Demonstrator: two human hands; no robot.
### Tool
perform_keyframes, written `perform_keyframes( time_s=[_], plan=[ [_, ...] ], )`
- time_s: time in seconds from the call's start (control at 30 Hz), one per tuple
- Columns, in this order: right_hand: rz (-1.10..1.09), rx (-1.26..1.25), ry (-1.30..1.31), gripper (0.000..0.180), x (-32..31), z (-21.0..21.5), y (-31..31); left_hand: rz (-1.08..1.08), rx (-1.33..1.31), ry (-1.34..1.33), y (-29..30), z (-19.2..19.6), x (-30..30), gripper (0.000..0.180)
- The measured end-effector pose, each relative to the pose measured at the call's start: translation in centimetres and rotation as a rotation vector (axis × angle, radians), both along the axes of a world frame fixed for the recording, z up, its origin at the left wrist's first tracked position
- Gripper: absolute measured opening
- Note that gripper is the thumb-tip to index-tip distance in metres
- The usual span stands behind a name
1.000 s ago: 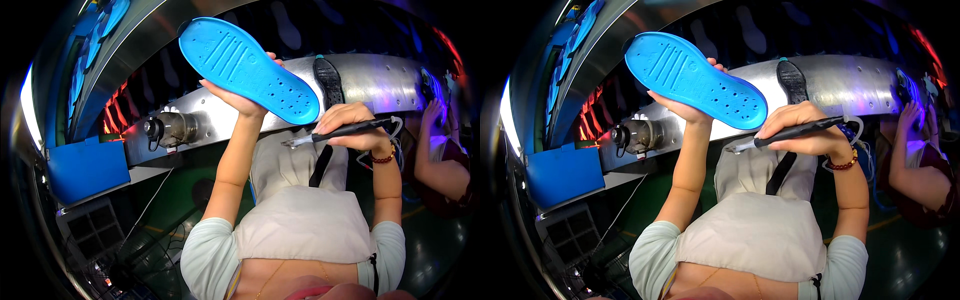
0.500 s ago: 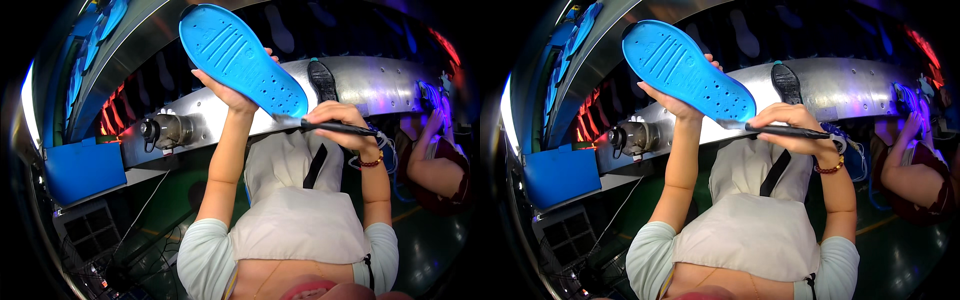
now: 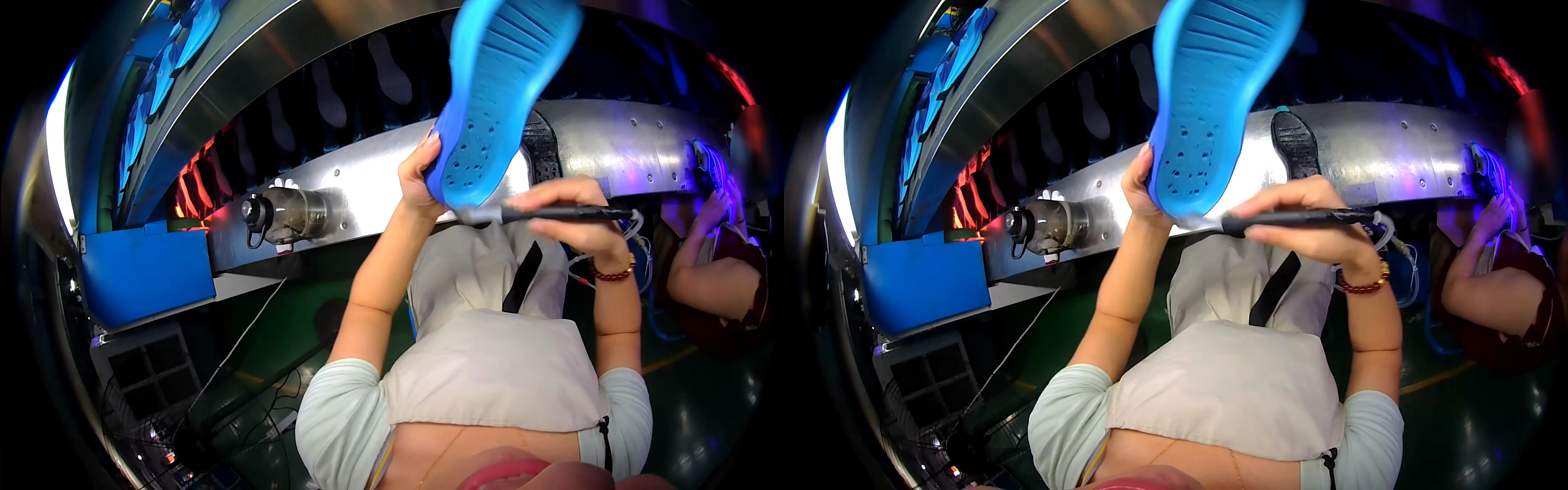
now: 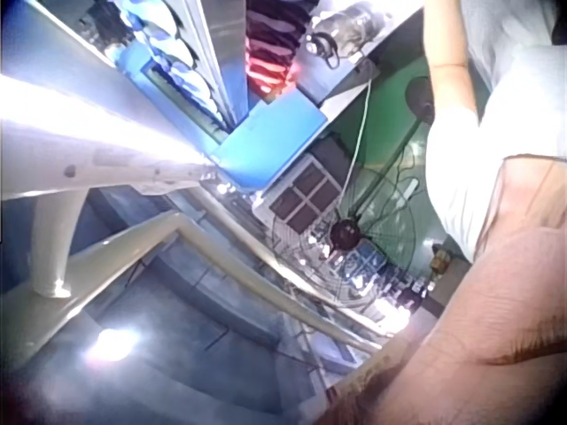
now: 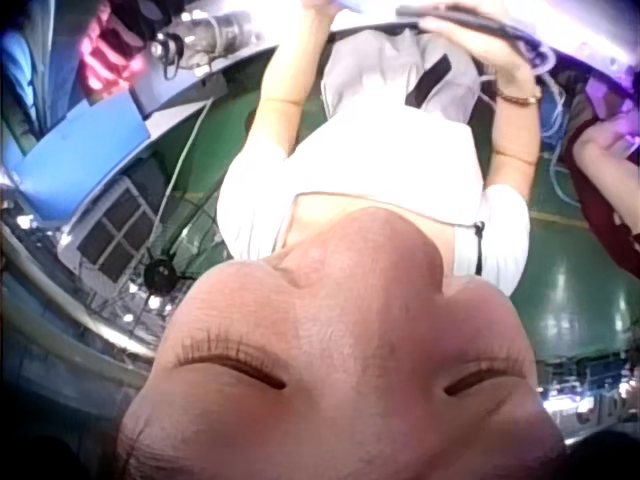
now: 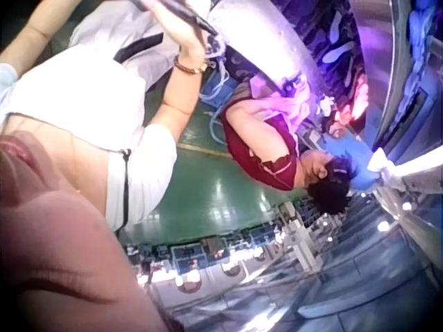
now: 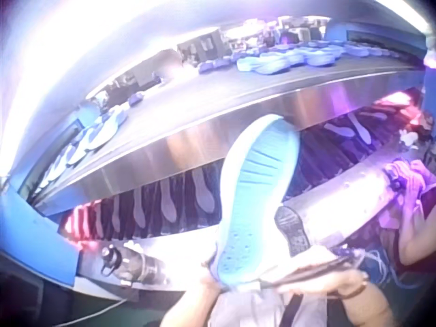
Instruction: The person scrubs the soles of blue plastic slippers using a brush. They pick up a slipper from a conveyor belt, scrub the bottom surface, and place it back on the belt. The process is repeated for multiple slippers in a continuous loop.
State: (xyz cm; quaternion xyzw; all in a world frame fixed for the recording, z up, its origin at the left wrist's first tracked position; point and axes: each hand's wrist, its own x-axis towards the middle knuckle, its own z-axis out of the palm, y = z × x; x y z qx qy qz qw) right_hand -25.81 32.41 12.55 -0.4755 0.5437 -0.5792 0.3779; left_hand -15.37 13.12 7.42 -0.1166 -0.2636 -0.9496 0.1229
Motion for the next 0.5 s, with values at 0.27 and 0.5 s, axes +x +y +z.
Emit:
perform_keyframes(
  time_s=[0.27,0.5],
  plan=[
    [0.148,-0.101,0.343,0.019,-1.0,0.3,0.1,-0.18,-0.176,-0.436,-0.4,2.3,-0.5,0.054],
    [0.241,-0.065,0.333,0.019,-3.6,1.7,1.0,-0.395,-0.469,-0.775,0.0,4.9,-1.3,0.057]
  ],
)
